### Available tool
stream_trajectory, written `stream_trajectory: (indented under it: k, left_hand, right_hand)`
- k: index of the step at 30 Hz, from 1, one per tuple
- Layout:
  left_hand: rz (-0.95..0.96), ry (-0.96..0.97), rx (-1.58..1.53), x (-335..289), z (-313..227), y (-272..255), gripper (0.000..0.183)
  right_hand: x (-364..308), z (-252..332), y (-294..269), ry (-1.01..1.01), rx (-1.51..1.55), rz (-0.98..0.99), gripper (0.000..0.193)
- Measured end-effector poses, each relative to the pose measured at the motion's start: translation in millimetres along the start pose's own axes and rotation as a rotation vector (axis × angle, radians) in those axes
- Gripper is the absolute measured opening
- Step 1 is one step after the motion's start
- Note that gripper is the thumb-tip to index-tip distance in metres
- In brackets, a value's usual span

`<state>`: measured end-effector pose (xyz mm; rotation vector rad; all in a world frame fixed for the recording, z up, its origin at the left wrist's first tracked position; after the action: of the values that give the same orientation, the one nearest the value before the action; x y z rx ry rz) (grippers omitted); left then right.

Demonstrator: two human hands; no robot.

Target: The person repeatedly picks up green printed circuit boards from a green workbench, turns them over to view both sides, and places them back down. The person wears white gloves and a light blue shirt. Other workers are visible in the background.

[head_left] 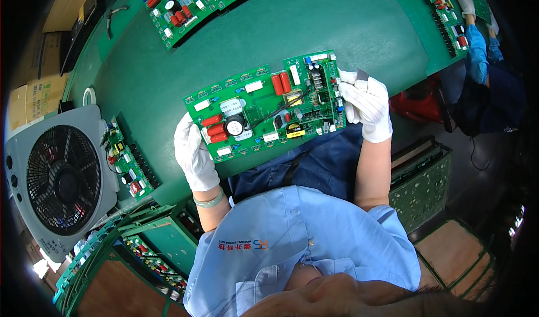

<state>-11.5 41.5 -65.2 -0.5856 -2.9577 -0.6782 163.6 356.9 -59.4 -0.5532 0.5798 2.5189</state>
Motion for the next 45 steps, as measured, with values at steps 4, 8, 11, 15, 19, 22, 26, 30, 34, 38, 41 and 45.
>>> stream_trajectory:
  k: [4,8,11,15,19,22,26,30,34,38,41,45]
  left_hand:
    - [0.017,0.006,-0.011,1.0,1.1,-0.9,0.038]
    - [0.050,0.007,-0.046,1.4,4.0,-6.7,0.038]
    - [0.039,0.032,-0.040,-0.6,3.2,-6.2,0.038]
    - [0.037,0.033,-0.008,-0.6,-0.1,-1.0,0.038]
    - [0.025,0.040,-0.004,-0.1,-1.8,3.9,0.040]
    - [0.038,0.037,-0.045,-0.7,-1.7,2.1,0.042]
    - [0.031,0.060,-0.033,-1.8,-4.2,6.6,0.044]
    - [0.066,0.008,-0.080,2.5,-9.1,14.8,0.045]
    - [0.010,0.008,-0.040,-2.8,-8.1,12.2,0.046]
    - [0.033,-0.016,-0.036,-1.2,-8.2,12.6,0.047]
    - [0.035,-0.031,-0.047,-0.3,-8.4,12.4,0.049]
    - [0.036,-0.030,-0.097,2.0,-4.0,10.5,0.048]
  right_hand:
    - [1.4,-3.8,-1.8,-0.090,-0.065,-0.016,0.031]
    - [3.6,-7.9,-4.0,-0.159,-0.058,0.013,0.031]
    - [0.7,-2.4,-5.6,-0.061,0.013,0.054,0.029]
    - [1.1,-1.6,-4.8,-0.137,-0.015,0.060,0.029]
    - [4.4,-7.3,0.1,-0.147,0.007,-0.017,0.029]
    - [1.5,-1.6,3.3,0.031,0.096,-0.047,0.028]
    - [3.8,-7.8,0.3,0.056,0.120,-0.077,0.027]
    - [6.0,-9.9,2.3,0.043,0.154,-0.087,0.027]
    - [7.1,-9.2,1.7,0.016,0.179,-0.015,0.028]
    - [8.8,-10.6,3.6,-0.045,0.195,0.014,0.029]
    - [10.5,-10.8,4.2,-0.026,0.120,-0.033,0.034]
    - [10.2,-10.0,2.0,0.005,0.124,-0.048,0.032]
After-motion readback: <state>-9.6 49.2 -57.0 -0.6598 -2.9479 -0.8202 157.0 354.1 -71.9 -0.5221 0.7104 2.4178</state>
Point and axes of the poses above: each hand's wrist, its own x-axis towards the middle knuckle, its own y-axis out of the palm, z = x × y, the point moved 3 cm from there along x, towards the middle knuckle, and after that the axes turned 15 degrees about y, right-handed, at the moved point
